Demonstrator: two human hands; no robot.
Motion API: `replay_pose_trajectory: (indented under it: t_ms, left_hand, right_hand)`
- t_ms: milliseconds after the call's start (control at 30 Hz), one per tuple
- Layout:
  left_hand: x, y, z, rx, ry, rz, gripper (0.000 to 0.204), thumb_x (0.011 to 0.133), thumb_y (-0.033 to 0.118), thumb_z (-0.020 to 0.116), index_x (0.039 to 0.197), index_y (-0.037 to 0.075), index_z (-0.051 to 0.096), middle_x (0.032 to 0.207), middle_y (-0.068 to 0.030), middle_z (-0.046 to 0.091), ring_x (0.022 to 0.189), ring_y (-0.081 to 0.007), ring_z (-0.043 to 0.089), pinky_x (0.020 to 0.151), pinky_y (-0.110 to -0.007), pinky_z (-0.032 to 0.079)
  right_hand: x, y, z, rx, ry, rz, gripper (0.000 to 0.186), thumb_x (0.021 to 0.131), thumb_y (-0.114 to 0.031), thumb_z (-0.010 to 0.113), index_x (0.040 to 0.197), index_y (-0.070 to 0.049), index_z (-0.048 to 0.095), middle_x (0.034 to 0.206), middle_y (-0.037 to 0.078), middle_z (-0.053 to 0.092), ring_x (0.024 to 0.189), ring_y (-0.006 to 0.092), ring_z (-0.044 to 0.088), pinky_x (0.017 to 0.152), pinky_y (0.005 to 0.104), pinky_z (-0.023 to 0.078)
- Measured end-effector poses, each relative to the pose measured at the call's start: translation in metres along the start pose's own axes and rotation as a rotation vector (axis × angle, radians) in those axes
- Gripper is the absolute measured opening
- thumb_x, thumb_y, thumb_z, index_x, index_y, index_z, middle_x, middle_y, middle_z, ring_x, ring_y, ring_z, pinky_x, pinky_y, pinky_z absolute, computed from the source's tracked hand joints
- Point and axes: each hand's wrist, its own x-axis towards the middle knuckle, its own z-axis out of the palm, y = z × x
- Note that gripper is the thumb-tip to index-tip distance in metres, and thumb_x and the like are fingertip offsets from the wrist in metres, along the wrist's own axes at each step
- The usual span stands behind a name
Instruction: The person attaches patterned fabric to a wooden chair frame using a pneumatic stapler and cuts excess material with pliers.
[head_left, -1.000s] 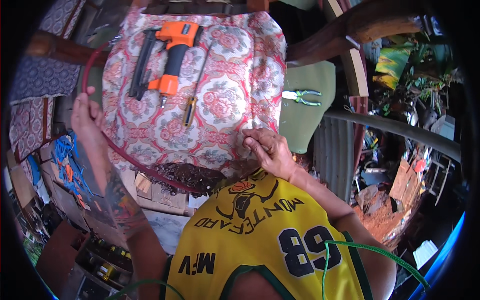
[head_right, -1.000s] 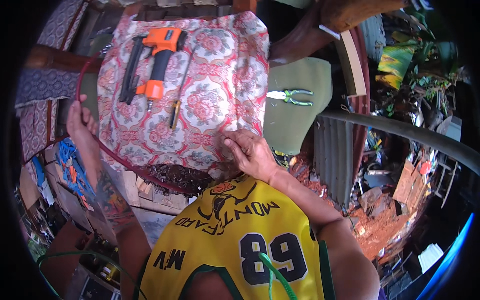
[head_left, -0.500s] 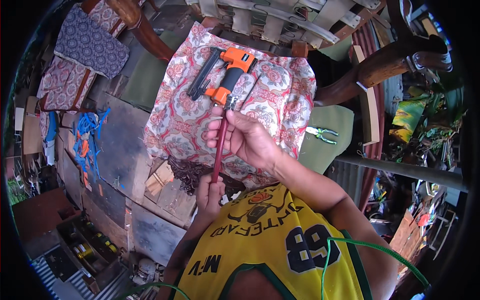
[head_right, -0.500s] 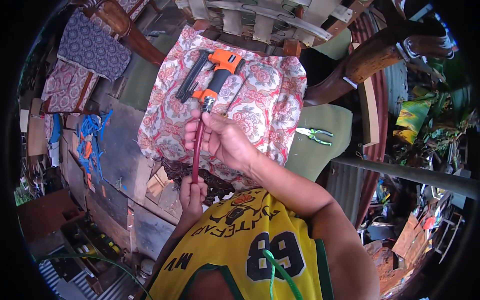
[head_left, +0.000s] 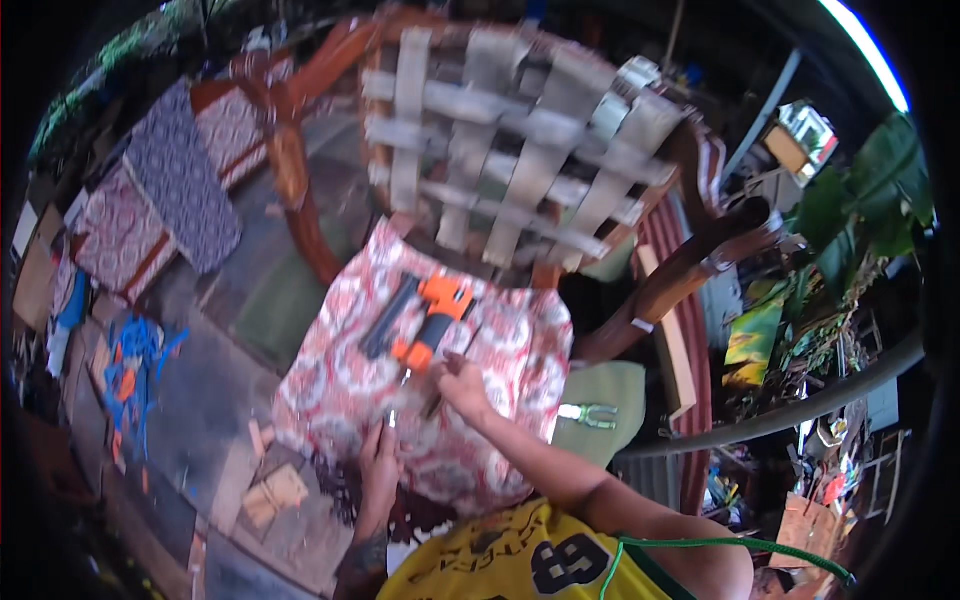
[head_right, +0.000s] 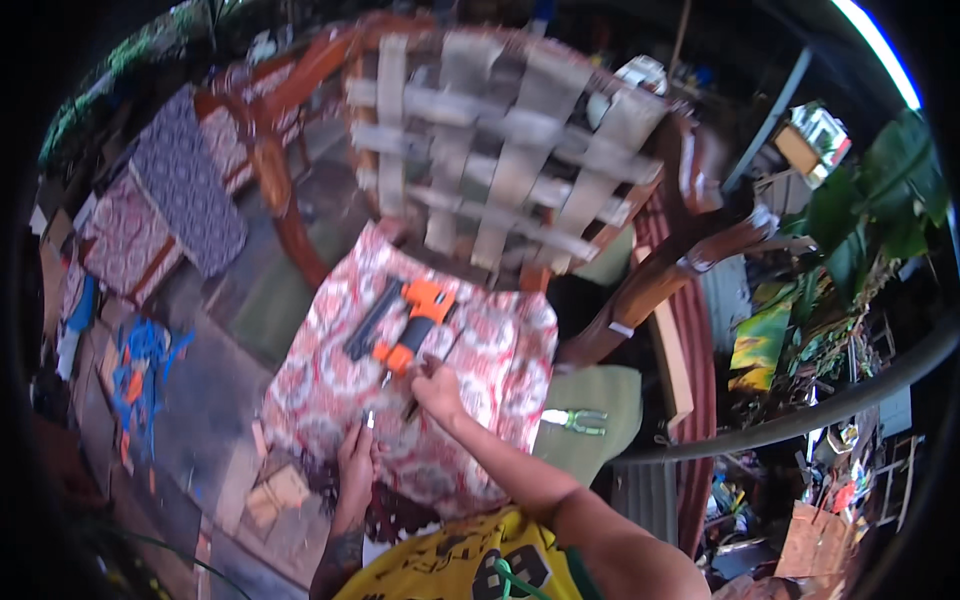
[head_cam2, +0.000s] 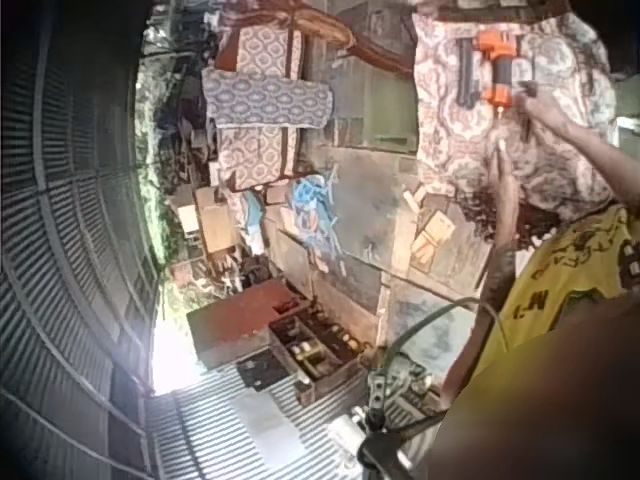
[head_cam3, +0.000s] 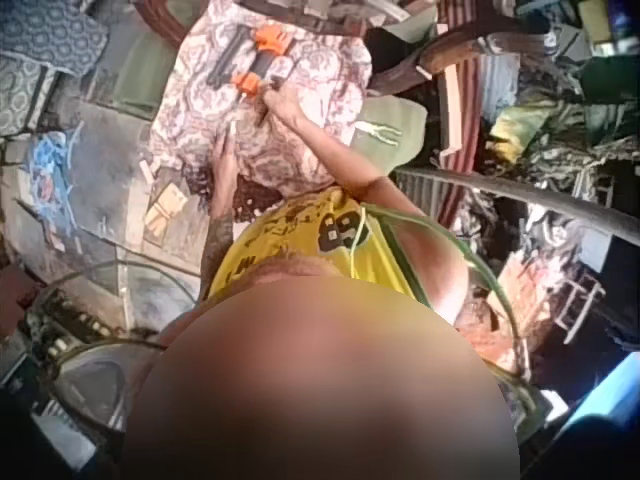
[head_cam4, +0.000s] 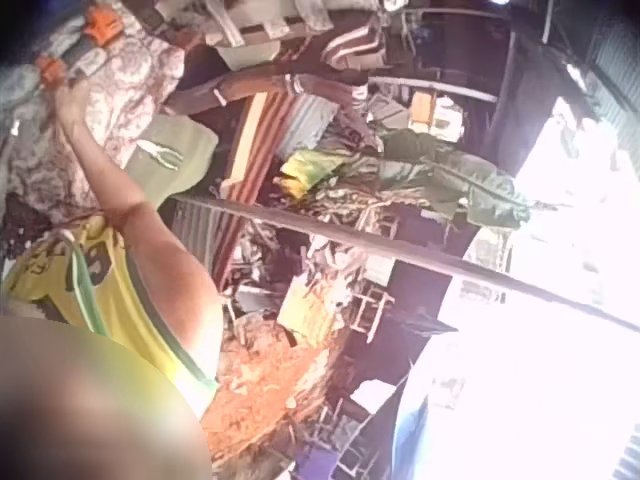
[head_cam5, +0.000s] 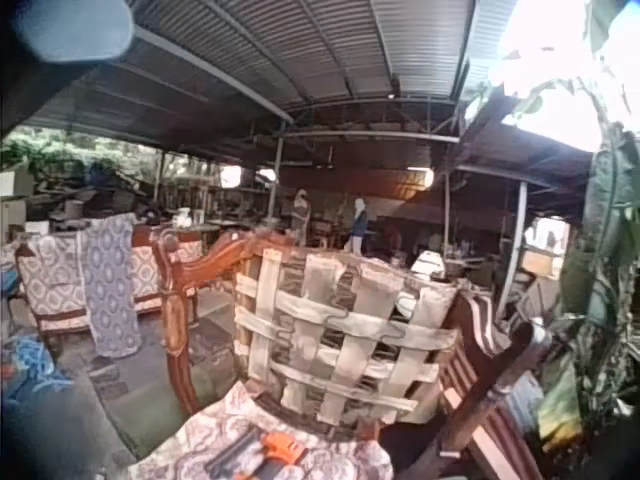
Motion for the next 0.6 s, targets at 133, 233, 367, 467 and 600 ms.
replay_pose_trajectory:
  t_ms: [133, 233, 367, 467, 600]
  left_hand:
    - [0.041, -0.008, 0.000, 0.085, 0.004, 0.153, 0.032, 0.107, 0.026, 0.048, 0.125, 0.003, 0.062, 0.095, -0.0124, 0.074, 0.054, -0.0147, 0.053, 0.051, -0.029, 0.046]
    - [0.081, -0.014, 0.014, 0.494, 0.089, 0.390, 0.039, 0.103, 0.030, 0.049, 0.124, 0.000, 0.061, 0.099, -0.0202, 0.073, 0.068, -0.0371, 0.064, 0.072, -0.048, 0.053]
    - [0.073, 0.027, 0.038, 0.835, 0.230, 0.454, 0.047, 0.102, 0.046, 0.053, 0.121, 0.004, 0.065, 0.095, -0.0248, 0.073, 0.091, -0.0479, 0.069, 0.083, -0.054, 0.052]
    - [0.076, 0.025, 0.034, 0.882, 0.224, 0.389, 0.044, 0.100, 0.049, 0.059, 0.117, 0.009, 0.067, 0.092, -0.0247, 0.073, 0.091, -0.0477, 0.069, 0.081, -0.054, 0.051]
    - [0.067, 0.027, 0.037, 0.906, 0.174, 0.468, 0.048, 0.099, 0.049, 0.062, 0.120, 0.006, 0.066, 0.092, -0.0253, 0.072, 0.090, -0.0469, 0.070, 0.080, -0.053, 0.052]
  right_hand:
    - [0.021, -0.076, 0.007, -0.405, 0.113, 0.047, 0.064, 0.089, -0.045, 0.074, 0.119, 0.011, 0.066, 0.104, 0.026, 0.075, 0.098, 0.0352, 0.075, 0.087, 0.0427, 0.058]
    - [0.045, -0.080, -0.002, -0.234, 0.121, 0.146, 0.054, 0.087, -0.044, 0.076, 0.104, 0.007, 0.072, 0.091, 0.021, 0.077, 0.082, 0.0329, 0.077, 0.074, 0.0427, 0.061]
    - [0.069, -0.059, -0.002, -0.142, 0.107, 0.124, 0.046, 0.085, -0.040, 0.078, 0.096, 0.004, 0.074, 0.084, 0.016, 0.076, 0.067, 0.0248, 0.076, 0.057, 0.0377, 0.063]
    - [0.058, -0.082, -0.005, -0.072, 0.039, 0.220, 0.047, 0.086, -0.041, 0.078, 0.100, 0.004, 0.074, 0.084, 0.016, 0.076, 0.067, 0.0250, 0.075, 0.056, 0.0386, 0.063]
    - [0.066, -0.076, -0.010, 0.053, -0.079, 0.288, 0.048, 0.087, -0.040, 0.077, 0.099, 0.006, 0.073, 0.081, 0.016, 0.074, 0.064, 0.0256, 0.074, 0.057, 0.0376, 0.064]
